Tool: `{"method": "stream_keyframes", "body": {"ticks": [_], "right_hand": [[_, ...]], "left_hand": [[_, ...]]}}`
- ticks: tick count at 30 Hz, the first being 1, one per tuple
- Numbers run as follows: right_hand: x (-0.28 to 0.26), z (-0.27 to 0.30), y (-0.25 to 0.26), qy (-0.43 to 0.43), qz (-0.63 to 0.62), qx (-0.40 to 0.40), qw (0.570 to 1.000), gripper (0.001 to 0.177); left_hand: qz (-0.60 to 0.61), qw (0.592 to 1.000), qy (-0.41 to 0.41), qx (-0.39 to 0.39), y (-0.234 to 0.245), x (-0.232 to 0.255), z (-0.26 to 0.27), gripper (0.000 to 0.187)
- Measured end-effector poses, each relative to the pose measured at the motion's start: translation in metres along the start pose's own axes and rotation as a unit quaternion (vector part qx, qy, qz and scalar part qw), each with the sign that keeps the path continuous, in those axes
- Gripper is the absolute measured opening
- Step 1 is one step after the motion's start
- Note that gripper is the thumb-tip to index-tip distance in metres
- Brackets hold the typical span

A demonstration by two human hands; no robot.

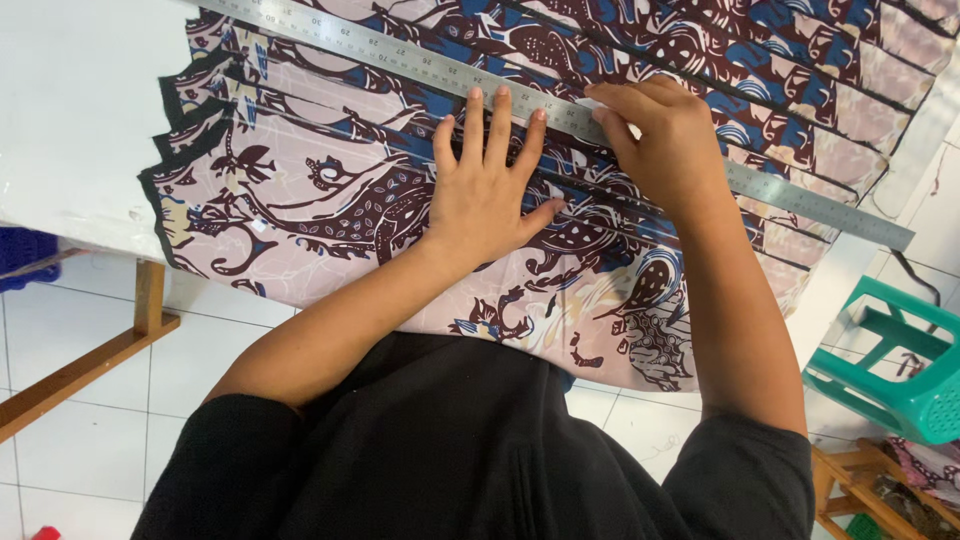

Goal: The person uses a metal ruler and white chalk to draw straight lines across a stack of patterned fabric pieces on a table. They repeatedly reposition the ruler and mark new lines, creating a series of parallel guidelines across the fabric.

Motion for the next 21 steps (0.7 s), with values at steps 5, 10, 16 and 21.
{"method": "stream_keyframes", "body": {"ticks": [5,10,16,21], "right_hand": [[0.0,-0.007,-0.007,0.009,-0.007,-0.005,1.0,0.009],[-0.009,-0.015,-0.013,0.037,-0.001,-0.005,0.999,0.009],[-0.03,-0.038,-0.035,0.073,-0.021,-0.012,0.997,0.017],[-0.054,-0.067,-0.062,0.087,-0.041,-0.028,0.995,0.015]], "left_hand": [[0.005,1.0,-0.001,-0.009,-0.004,-0.001,0.0,0.094],[0.007,1.0,-0.003,-0.011,-0.004,-0.002,-0.002,0.093],[-0.024,1.0,-0.003,-0.02,-0.006,0.001,-0.002,0.095],[-0.012,0.999,-0.012,-0.042,-0.008,0.002,-0.005,0.089]]}}
Point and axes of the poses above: each hand's wrist, its own z-axis away from the middle knuckle, its own y-axis out of the back of the hand, x = y × z, the point moved 7 cm from there along -z, towards the middle knuckle, and after that the axes turned 14 degrees about -y, right-handed, at the moved point
